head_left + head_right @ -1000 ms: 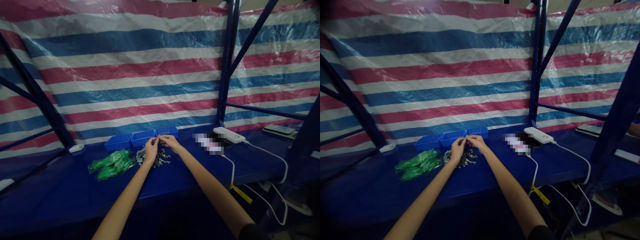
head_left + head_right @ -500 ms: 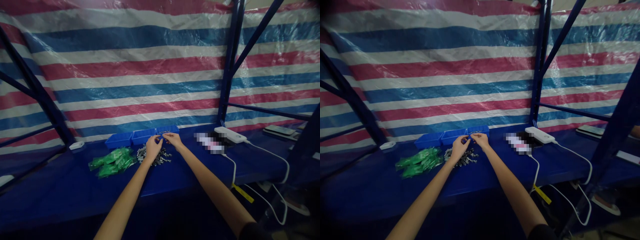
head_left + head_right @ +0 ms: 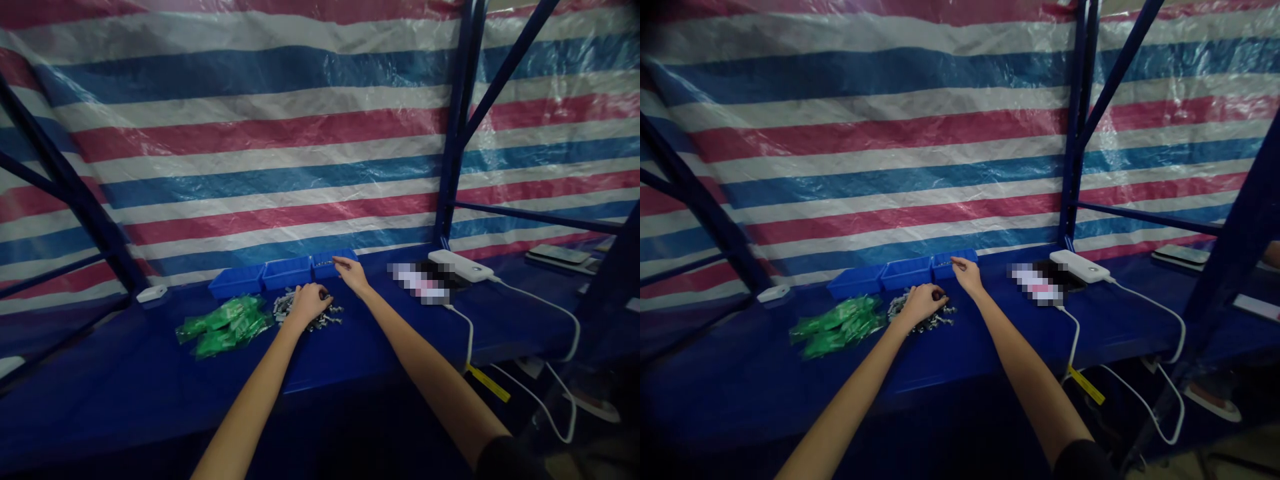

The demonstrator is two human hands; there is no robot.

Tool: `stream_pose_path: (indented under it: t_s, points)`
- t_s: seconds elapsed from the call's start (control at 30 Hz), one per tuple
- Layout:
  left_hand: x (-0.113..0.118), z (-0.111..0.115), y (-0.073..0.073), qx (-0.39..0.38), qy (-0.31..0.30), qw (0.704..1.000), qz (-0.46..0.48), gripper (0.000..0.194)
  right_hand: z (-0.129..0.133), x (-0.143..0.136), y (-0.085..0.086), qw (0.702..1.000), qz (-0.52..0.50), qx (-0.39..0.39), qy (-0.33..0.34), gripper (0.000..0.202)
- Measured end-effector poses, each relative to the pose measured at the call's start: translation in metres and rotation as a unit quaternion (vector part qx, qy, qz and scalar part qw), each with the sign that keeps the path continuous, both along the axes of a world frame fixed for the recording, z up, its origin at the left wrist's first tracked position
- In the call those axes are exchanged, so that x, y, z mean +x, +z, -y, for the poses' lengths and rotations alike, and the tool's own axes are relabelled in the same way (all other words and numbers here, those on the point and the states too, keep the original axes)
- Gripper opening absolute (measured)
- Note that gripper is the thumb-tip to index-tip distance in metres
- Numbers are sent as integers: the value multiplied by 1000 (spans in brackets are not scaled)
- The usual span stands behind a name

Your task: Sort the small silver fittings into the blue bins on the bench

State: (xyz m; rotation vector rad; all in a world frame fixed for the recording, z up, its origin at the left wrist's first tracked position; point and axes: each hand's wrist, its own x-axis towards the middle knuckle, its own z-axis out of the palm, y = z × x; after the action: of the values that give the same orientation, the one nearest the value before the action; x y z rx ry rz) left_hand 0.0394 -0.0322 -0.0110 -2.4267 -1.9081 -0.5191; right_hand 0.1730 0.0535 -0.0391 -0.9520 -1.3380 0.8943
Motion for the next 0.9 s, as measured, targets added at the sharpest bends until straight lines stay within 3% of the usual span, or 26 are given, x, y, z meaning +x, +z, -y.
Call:
stream_pose_path:
  t_s: [0.2,0.5,0.9]
  points:
    - [3,-2,-3,4,4,999,46,16,2,2,-1,995,80,-14,-61,25]
    - [-2,-8,-5,29,-7,995,91,15,10,-4,-2,985,164,-59,16,22]
    - [0,-6,-3,-21,-1,998,61,15,10,-1,0,984,161,-72,-10,22]
